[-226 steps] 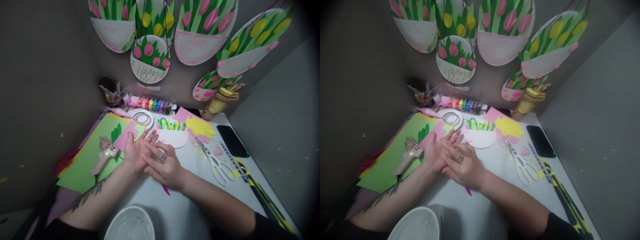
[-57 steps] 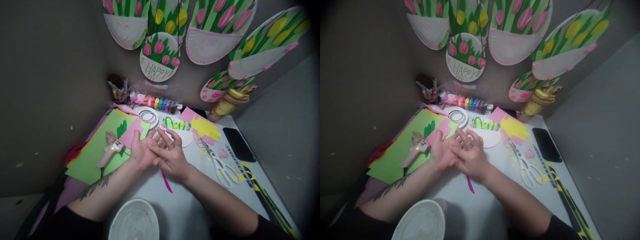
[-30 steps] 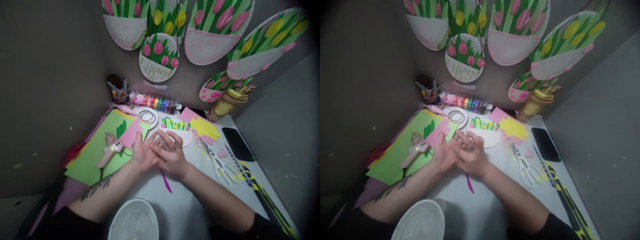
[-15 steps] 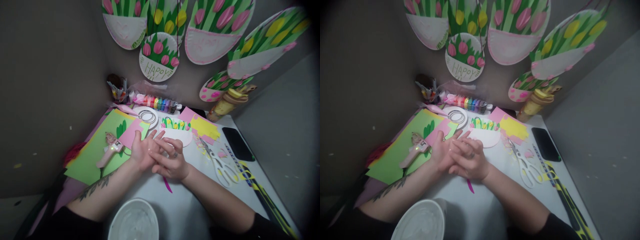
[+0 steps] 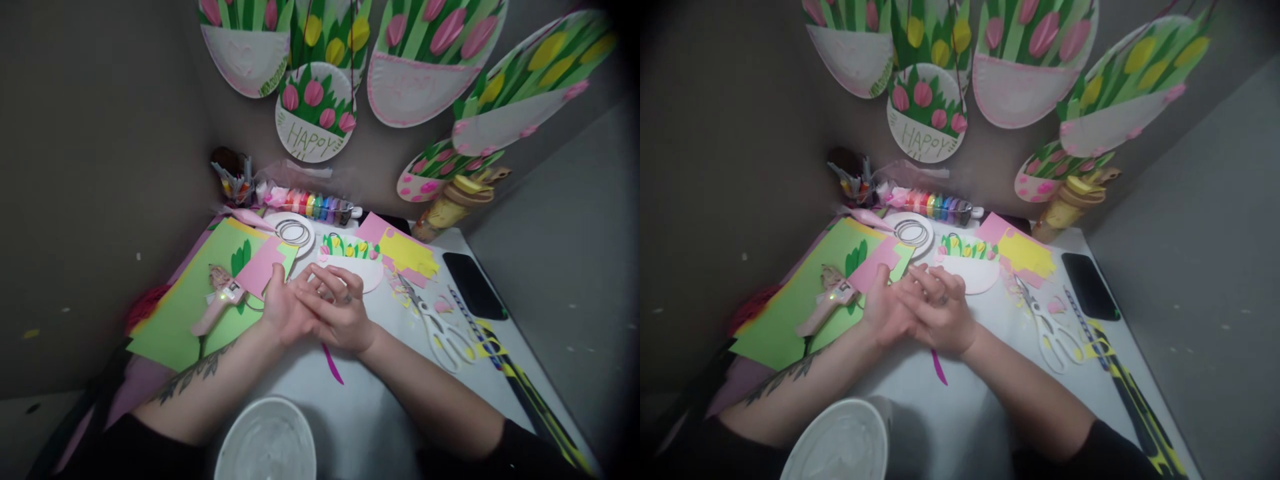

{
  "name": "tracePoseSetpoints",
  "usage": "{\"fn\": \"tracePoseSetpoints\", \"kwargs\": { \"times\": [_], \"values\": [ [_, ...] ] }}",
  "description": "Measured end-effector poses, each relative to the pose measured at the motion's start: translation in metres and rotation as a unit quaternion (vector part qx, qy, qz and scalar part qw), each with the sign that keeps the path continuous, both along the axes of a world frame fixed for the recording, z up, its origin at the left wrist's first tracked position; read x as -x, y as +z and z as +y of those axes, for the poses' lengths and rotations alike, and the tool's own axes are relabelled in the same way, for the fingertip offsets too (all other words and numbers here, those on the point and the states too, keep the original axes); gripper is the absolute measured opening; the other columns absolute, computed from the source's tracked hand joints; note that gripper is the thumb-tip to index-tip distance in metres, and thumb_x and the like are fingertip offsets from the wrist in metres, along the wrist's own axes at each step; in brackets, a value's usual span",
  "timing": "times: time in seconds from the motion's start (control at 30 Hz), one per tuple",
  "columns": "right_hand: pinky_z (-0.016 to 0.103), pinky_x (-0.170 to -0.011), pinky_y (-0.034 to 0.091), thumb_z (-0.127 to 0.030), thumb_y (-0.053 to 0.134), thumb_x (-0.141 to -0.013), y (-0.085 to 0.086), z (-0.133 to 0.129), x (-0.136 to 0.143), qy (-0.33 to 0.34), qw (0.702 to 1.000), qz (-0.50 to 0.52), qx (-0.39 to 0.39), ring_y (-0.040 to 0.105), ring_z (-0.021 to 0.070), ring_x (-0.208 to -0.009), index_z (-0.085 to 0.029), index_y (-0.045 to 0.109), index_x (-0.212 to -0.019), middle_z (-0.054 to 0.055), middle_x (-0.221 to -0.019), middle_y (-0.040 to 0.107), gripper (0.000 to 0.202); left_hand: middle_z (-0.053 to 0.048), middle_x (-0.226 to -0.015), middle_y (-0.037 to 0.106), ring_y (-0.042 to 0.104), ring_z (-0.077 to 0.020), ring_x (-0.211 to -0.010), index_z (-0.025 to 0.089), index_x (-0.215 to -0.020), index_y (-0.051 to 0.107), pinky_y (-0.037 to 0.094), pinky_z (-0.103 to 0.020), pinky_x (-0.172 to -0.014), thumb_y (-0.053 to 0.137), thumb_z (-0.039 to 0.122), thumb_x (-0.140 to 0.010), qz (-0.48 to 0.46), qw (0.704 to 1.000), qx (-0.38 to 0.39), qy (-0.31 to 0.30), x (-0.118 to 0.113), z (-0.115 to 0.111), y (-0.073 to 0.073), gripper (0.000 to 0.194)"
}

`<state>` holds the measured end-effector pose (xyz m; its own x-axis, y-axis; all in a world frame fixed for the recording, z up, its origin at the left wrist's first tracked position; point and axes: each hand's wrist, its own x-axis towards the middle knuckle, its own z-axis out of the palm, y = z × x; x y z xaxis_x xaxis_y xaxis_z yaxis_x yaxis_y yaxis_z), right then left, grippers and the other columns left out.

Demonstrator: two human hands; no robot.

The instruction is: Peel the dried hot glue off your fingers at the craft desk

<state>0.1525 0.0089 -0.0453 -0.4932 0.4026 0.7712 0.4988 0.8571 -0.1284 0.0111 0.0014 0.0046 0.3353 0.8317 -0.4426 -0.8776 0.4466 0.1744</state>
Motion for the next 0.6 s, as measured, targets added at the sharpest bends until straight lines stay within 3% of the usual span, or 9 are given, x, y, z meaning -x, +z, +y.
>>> {"fn": "tracePoseSetpoints", "kwargs": {
  "times": [0.17,0.3,0.47,0.6],
  "values": [
    [0.044,-0.099,0.042,-0.063,0.053,-0.085,0.0008,-0.0014,0.0008,0.031,0.999,0.017,-0.016,0.041,0.0275,-0.119,-0.034,0.066,-0.119,0.002,-0.142,0.048,0.047,-0.019,-0.134,0.052,0.059,-0.0313,-0.113,0.017,-0.129,0.045,0.05,-0.048,-0.089,0.021,0.073,-0.087,0.001,1.0,-0.011,-0.005,0.0008,-0.0002,0.0015,0.074],
    [0.046,-0.1,0.041,-0.06,0.048,-0.089,0.0018,-0.0009,0.0015,0.005,1.0,0.024,-0.005,0.039,0.029,-0.123,-0.031,0.063,-0.123,0.005,-0.145,0.044,0.048,-0.021,-0.134,0.051,0.058,-0.0322,-0.115,0.015,-0.131,0.044,0.052,-0.046,-0.087,0.021,0.073,-0.087,-0.002,1.0,-0.003,-0.02,0.0006,-0.0012,0.0027,0.076],
    [0.044,-0.098,0.043,-0.059,0.045,-0.091,0.0028,-0.0019,0.0023,0.053,0.997,0.041,-0.025,0.041,0.0275,-0.118,-0.029,0.068,-0.115,0.003,-0.144,0.044,0.045,-0.019,-0.135,0.05,0.057,-0.0328,-0.116,0.017,-0.133,0.042,0.052,-0.049,-0.087,0.021,0.072,-0.087,-0.005,1.0,-0.004,-0.002,0.0005,-0.0007,0.0052,0.074],
    [0.046,-0.101,0.041,-0.058,0.045,-0.091,0.0018,-0.0009,0.0034,0.009,0.999,0.034,-0.001,0.039,0.0292,-0.123,-0.03,0.065,-0.121,0.005,-0.147,0.041,0.046,-0.021,-0.13,0.053,0.059,-0.0321,-0.113,0.014,-0.124,0.049,0.051,-0.046,-0.088,0.023,0.072,-0.087,-0.016,1.0,0.0,-0.018,-0.0001,-0.0013,0.006,0.073]
  ]
}}
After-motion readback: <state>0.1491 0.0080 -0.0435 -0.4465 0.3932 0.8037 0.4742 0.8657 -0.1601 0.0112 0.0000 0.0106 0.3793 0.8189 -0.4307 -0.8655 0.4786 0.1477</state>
